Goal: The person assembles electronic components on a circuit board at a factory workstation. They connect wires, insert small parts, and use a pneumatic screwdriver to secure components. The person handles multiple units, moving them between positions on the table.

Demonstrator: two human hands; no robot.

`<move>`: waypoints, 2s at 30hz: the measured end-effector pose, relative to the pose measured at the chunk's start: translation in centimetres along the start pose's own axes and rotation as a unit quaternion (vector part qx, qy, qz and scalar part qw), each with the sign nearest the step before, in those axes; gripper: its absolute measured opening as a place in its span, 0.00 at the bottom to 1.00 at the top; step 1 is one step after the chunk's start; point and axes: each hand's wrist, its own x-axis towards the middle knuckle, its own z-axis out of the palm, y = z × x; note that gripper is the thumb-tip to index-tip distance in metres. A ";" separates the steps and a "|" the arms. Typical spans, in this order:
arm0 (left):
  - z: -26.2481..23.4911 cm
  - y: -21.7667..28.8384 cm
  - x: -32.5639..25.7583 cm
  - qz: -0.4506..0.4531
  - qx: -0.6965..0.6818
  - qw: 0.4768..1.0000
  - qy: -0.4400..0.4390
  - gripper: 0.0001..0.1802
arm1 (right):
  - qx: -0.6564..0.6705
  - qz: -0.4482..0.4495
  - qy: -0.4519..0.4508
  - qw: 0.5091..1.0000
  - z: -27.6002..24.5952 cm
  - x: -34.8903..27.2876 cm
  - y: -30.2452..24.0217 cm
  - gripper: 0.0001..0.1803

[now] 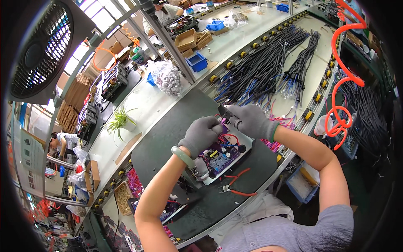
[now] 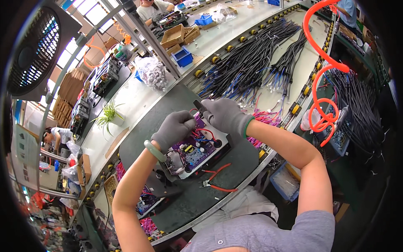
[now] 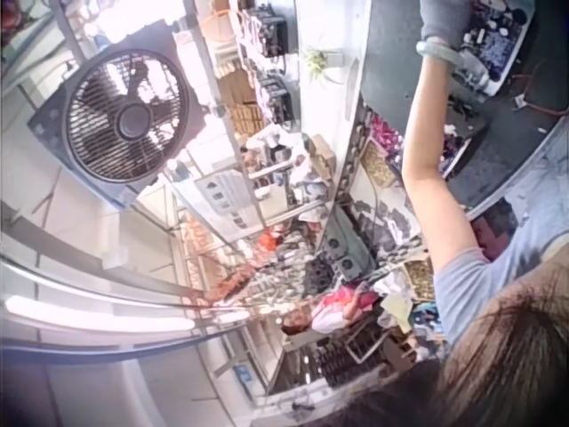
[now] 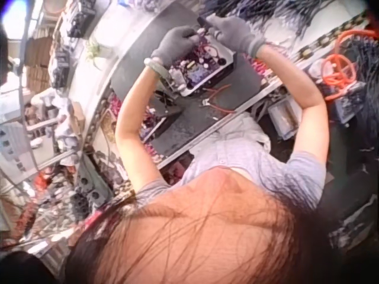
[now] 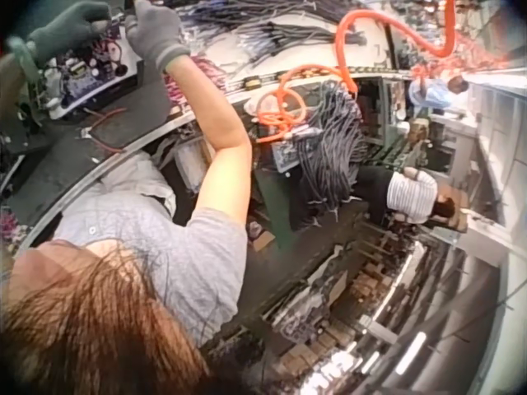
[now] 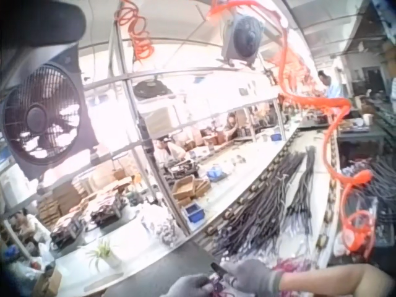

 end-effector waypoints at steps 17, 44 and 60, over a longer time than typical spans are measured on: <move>-0.7 -1.7 1.5 -0.084 -0.140 0.977 -0.137 0.12 | 0.013 0.045 -0.011 0.999 0.3 -0.1 -0.1 0.16; 1.2 -1.8 3.1 0.109 0.095 0.989 0.010 0.12 | 0.014 0.014 0.037 0.999 0.7 -0.4 -0.3 0.10; -10.6 -9.5 -27.4 -0.113 -0.045 0.918 0.379 0.18 | 0.168 0.034 0.024 0.985 1.1 -0.1 3.1 0.17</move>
